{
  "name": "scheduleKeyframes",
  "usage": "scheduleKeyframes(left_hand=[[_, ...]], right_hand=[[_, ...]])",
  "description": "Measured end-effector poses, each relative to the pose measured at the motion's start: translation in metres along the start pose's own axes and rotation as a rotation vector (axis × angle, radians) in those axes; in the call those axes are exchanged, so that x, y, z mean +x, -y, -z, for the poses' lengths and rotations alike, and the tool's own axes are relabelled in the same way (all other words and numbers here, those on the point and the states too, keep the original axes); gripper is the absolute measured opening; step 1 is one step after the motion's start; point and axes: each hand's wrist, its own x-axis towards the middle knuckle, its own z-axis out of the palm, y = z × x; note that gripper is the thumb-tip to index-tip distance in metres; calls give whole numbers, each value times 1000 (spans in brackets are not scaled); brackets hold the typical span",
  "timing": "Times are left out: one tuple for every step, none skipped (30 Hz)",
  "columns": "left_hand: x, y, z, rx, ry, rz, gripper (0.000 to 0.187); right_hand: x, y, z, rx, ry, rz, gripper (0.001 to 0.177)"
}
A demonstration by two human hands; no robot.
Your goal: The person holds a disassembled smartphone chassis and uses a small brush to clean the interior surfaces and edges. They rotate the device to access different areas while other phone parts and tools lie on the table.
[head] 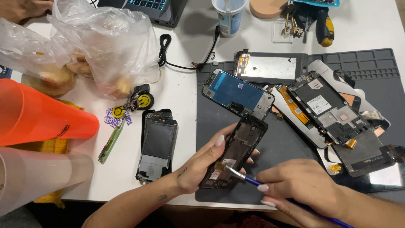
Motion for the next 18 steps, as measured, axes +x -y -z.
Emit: scheduleKeyframes(left_hand=[[1,1,1,-3,-1,2,83],[1,3,2,-41,10,-21,81],[2,4,2,-80,22,-43,79],[0,4,1,-83,20,-41,79],[0,3,0,-65,28,-42,81],[0,1,-1,-46,35,-42,83],[0,1,-1,-41,39,-44,83],[0,1,0,-39,36,-42,80],[-1,3,0,-43,28,-38,77],[0,5,1,-45,27,-36,77],[0,7,3,-85,34,-38,76],[1,8,4,-125,42,-40,75],[1,8,5,-125,42,-37,75],[1,8,6,-119,51,-29,77],[1,8,7,-115,60,-20,80],[0,7,5,-115,61,-16,80],[0,5,3,-99,62,-22,81],[0,3,1,-83,63,-27,83]], right_hand=[[-4,-1,1,2,1,-2,10],[-8,-3,3,-84,-109,-93,8],[-11,-4,4,-171,-217,-186,8],[-15,-5,5,-169,-215,-189,8],[-17,-7,6,-157,-267,-212,10],[-19,-9,7,-146,-320,-234,12],[-18,-8,6,-150,-323,-231,12],[-18,-8,4,-192,-133,-212,13],[-19,-7,2,-228,62,-198,22],[-19,-10,1,-226,63,-199,22],[-19,-12,-1,-242,176,-215,27],[-20,-14,-2,-256,289,-231,38],[-19,-13,2,-256,287,-233,38],[-19,-11,6,-243,38,-247,18],[-20,-9,10,-230,-211,-261,7],[-23,-9,10,-230,-213,-264,7],[-25,-11,10,-241,-225,-308,9],[-28,-12,11,-251,-237,-352,10]])
